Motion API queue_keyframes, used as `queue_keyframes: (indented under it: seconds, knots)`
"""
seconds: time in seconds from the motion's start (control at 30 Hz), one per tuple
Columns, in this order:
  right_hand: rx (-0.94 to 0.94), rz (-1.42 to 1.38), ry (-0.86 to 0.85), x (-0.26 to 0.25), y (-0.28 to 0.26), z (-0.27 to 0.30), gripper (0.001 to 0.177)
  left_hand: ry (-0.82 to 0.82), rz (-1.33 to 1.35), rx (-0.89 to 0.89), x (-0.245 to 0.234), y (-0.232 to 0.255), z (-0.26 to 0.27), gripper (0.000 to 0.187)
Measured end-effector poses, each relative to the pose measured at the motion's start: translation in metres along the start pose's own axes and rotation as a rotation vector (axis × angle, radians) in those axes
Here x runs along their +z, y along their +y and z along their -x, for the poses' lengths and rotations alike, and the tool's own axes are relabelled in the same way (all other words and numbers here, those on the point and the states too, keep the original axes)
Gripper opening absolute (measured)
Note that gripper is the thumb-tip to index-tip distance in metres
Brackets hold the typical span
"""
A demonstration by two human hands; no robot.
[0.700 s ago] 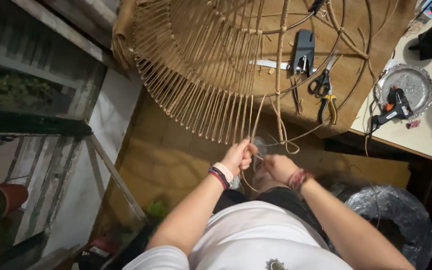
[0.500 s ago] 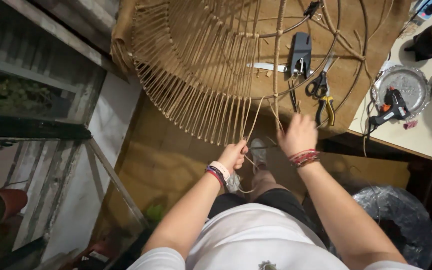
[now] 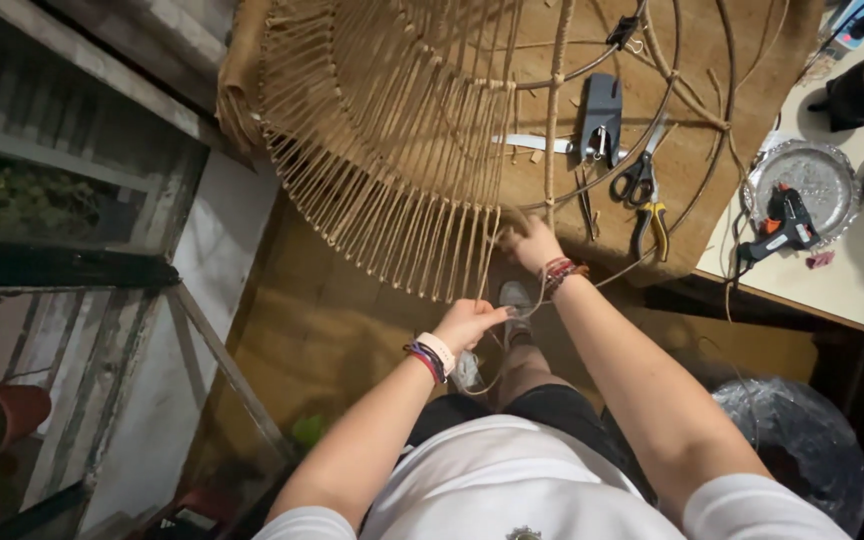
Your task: Weaving rattan strips into a large circular frame to assemble a piece of furniture
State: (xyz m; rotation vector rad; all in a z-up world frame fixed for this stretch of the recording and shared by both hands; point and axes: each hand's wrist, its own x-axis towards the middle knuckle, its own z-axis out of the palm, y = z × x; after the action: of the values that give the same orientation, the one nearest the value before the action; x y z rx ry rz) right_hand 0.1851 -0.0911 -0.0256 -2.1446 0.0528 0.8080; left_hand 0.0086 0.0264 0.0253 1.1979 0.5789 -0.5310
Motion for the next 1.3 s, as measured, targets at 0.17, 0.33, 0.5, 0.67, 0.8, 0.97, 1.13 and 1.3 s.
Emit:
queue_keyframes:
  seconds: [0.17,0.33,0.5,0.67,0.8,0.97,1.13,1.3]
  knots:
    - [0.101,-0.277,-0.126,-0.043,-0.034,0.032,0.055,0.332,-0.583,0.038,-0.024,-0.058,-0.058,0.043]
    - [-0.036,-0.6,-0.343,-0.077,-0.123,0.063,0.038,0.447,-0.731,0.002,-0.015,-0.079,-0.075,0.036]
    - [-0.624,-0.546,0.049,-0.116,-0.151,0.111,0.025,0.298,-0.83,0.037,-0.017,-0.08,-0.081,0.039]
    - [-0.323,0.391,-0.42,-0.054,-0.066,0.178,0.022,-0.016,-0.127,0.017,0.013,-0.028,-0.03,0.036]
    - [-0.123,1.115,-0.506,0.017,0.166,0.107,0.025,-0.131,0.291,-0.115,0.016,-0.035,-0.027,0.041]
    - [-0.324,0.383,-0.394,-0.034,-0.028,0.134,0.031,0.015,-0.211,-0.096,0.007,-0.032,-0.028,0.038]
    - [-0.507,0.011,-0.196,-0.119,-0.094,0.131,0.037,0.271,-0.843,-0.024,-0.009,-0.044,-0.044,0.049]
    - [-0.75,0.42,-0.33,-0.054,0.019,0.165,0.026,-0.004,0.118,0.076,0.019,-0.022,-0.002,0.037]
